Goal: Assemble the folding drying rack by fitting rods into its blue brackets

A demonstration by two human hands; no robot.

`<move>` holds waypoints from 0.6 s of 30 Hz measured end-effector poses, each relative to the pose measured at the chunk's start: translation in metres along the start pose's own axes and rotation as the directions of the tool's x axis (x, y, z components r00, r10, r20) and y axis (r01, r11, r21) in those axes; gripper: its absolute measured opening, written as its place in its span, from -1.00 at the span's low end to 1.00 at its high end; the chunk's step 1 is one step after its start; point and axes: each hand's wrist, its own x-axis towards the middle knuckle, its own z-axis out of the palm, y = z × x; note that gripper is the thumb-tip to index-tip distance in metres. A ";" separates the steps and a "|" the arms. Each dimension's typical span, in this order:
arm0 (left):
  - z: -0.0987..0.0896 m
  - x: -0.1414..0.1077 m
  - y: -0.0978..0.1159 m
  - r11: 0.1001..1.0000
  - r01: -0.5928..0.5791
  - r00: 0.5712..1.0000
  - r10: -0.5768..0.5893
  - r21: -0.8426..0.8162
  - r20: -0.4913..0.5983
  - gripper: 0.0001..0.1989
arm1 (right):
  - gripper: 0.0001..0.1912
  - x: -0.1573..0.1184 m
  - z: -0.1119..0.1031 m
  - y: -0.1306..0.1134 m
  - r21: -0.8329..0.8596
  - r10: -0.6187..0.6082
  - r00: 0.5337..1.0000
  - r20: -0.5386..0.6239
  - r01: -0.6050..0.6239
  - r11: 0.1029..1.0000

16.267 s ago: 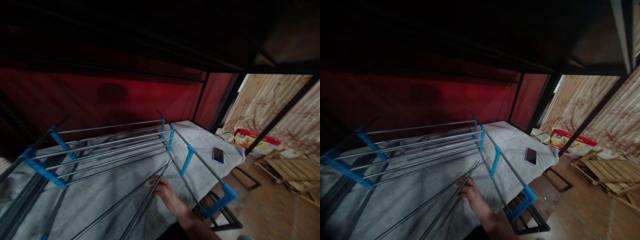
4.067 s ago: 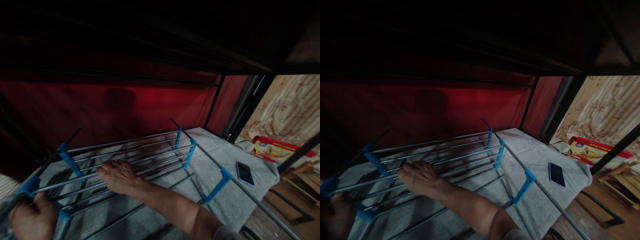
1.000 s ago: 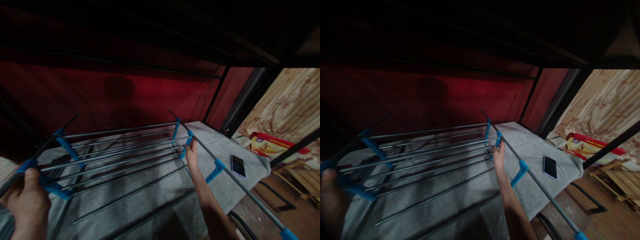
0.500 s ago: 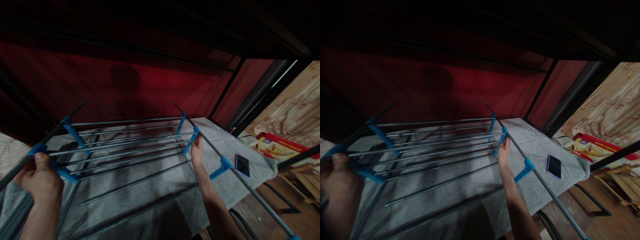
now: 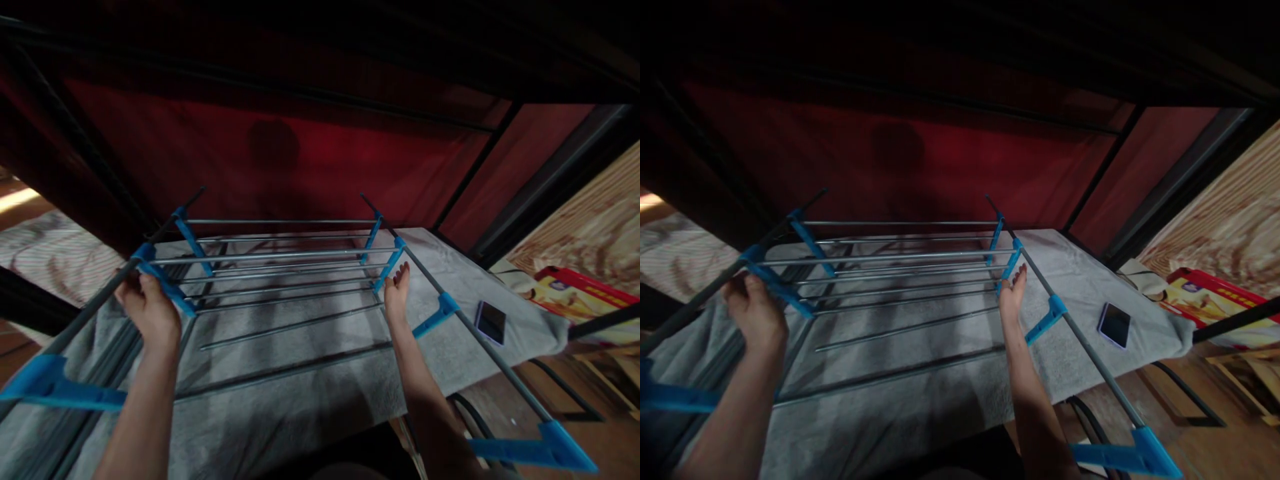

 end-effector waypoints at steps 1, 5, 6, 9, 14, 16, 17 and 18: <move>-0.006 -0.015 0.001 1.000 0.010 1.000 -0.010 0.002 -0.009 -0.47 | -0.21 -0.013 -0.002 0.005 -0.030 0.006 1.000 0.014 -0.005 1.000; -0.036 -0.095 0.001 0.993 0.037 0.988 -0.054 0.116 0.144 -0.49 | -0.45 -0.081 -0.007 0.028 -0.129 -0.043 0.961 0.272 0.080 0.988; -0.044 -0.118 0.001 0.991 0.016 0.971 -0.047 0.134 0.233 -0.53 | -0.50 -0.099 -0.007 0.031 -0.125 -0.076 0.926 0.371 0.131 0.983; -0.067 -0.176 0.005 0.996 -0.056 0.900 0.020 0.072 0.436 -0.66 | -0.58 -0.147 -0.008 0.034 -0.085 -0.158 0.799 0.580 0.252 0.964; -0.111 -0.217 0.005 0.990 -0.011 0.882 -0.055 0.137 0.469 -0.71 | -0.61 -0.190 -0.010 0.015 -0.056 -0.260 0.556 0.789 0.486 0.872; -0.129 -0.219 -0.004 0.981 0.042 0.919 -0.113 0.190 0.379 -0.76 | -0.62 -0.199 -0.011 0.007 -0.041 -0.283 0.460 0.841 0.578 0.815; -0.137 -0.220 -0.011 0.973 0.083 0.938 -0.149 0.216 0.312 -0.79 | -0.62 -0.202 -0.012 0.005 -0.037 -0.288 0.426 0.858 0.610 0.791; -0.144 -0.219 -0.018 0.962 0.129 0.954 -0.187 0.239 0.236 -0.81 | -0.63 -0.204 -0.012 0.003 -0.037 -0.289 0.403 0.868 0.634 0.773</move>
